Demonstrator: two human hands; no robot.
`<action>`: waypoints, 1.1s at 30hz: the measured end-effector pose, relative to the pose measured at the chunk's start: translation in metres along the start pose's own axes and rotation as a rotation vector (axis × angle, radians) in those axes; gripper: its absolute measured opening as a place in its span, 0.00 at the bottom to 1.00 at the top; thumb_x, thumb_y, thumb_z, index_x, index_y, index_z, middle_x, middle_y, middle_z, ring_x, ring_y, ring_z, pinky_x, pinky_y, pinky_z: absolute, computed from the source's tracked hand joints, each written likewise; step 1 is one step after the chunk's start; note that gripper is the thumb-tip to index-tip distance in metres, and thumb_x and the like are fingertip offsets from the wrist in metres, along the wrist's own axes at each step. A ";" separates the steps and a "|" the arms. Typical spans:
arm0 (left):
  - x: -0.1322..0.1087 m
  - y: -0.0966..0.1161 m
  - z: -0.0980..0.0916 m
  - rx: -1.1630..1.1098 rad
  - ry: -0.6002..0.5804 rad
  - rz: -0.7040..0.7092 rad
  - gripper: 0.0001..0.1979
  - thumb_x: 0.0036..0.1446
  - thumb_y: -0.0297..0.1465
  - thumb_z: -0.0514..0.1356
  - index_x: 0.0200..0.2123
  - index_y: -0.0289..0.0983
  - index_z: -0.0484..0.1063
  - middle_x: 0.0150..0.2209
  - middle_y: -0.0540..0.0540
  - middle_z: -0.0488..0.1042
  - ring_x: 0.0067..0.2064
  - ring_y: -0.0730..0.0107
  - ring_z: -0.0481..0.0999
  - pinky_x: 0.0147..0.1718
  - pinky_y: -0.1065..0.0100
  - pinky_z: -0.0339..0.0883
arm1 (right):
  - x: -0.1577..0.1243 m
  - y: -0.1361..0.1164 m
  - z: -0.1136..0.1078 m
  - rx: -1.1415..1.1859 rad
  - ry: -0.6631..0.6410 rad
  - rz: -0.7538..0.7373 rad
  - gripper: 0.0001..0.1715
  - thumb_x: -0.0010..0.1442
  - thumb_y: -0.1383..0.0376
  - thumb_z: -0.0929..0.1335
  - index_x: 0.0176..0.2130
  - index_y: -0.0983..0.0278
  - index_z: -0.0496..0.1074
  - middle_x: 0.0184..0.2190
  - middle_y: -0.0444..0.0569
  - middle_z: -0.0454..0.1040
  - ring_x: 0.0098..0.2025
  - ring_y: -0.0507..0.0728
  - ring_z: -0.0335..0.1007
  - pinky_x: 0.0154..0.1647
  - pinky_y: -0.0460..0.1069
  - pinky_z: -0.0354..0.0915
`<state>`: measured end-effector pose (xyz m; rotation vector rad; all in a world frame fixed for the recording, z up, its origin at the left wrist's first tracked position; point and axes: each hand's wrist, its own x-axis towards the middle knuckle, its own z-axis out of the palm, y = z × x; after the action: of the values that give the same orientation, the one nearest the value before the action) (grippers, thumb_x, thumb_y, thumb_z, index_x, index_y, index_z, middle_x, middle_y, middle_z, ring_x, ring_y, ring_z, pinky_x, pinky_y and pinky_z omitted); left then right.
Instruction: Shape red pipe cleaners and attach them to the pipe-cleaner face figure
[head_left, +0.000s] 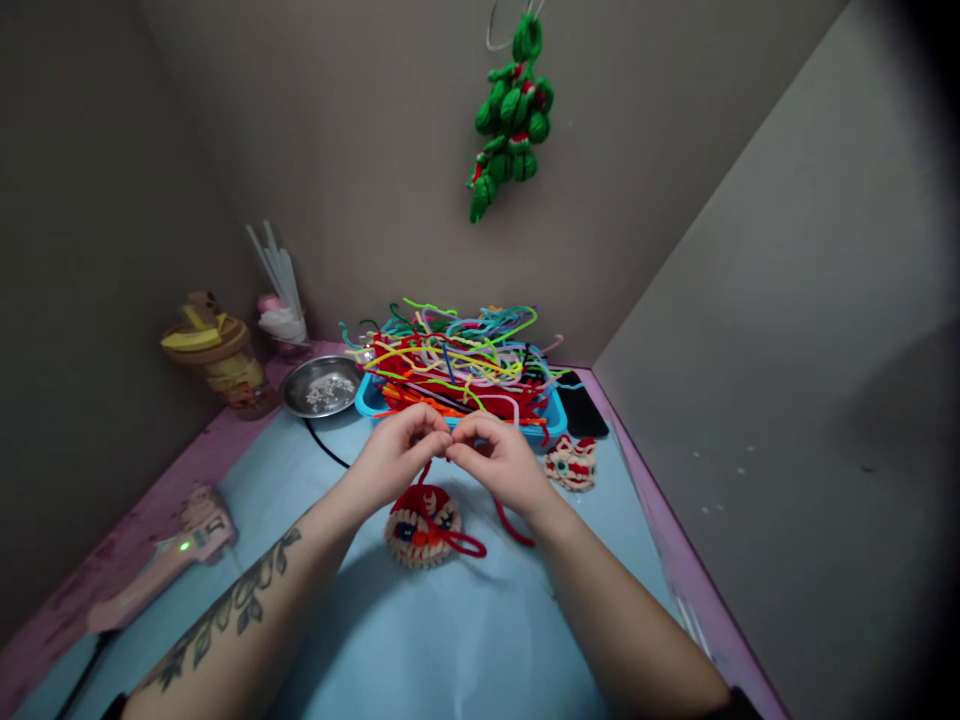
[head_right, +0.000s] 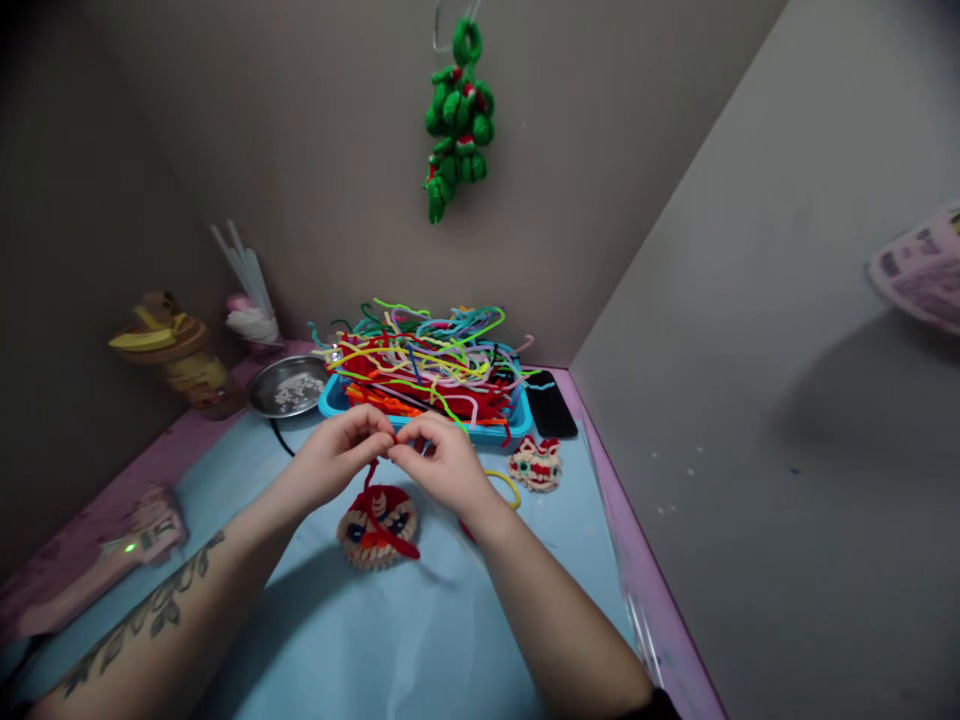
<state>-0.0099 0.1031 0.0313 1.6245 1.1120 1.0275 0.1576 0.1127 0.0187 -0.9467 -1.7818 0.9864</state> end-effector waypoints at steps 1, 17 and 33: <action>0.000 -0.001 0.000 -0.030 -0.009 -0.017 0.05 0.54 0.30 0.58 0.29 0.35 0.68 0.27 0.51 0.70 0.28 0.75 0.68 0.28 0.73 0.61 | 0.000 0.000 0.000 0.024 -0.021 0.022 0.06 0.54 0.63 0.69 0.28 0.64 0.72 0.29 0.46 0.72 0.32 0.53 0.67 0.32 0.48 0.63; 0.000 -0.010 0.014 -0.274 0.003 -0.191 0.13 0.49 0.39 0.65 0.29 0.33 0.73 0.25 0.51 0.72 0.26 0.75 0.68 0.26 0.73 0.63 | -0.001 0.007 0.003 0.252 0.220 0.111 0.08 0.55 0.63 0.68 0.27 0.63 0.67 0.27 0.43 0.66 0.30 0.51 0.60 0.32 0.47 0.59; -0.004 -0.004 0.016 0.051 0.023 -0.066 0.13 0.53 0.38 0.60 0.23 0.34 0.73 0.22 0.51 0.70 0.26 0.72 0.65 0.27 0.72 0.59 | 0.000 0.008 -0.004 0.214 0.194 0.070 0.08 0.55 0.61 0.69 0.30 0.63 0.72 0.30 0.45 0.70 0.33 0.53 0.65 0.36 0.48 0.62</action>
<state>0.0029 0.0964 0.0228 1.6089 1.2079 0.9845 0.1626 0.1172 0.0129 -0.9400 -1.4595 1.0681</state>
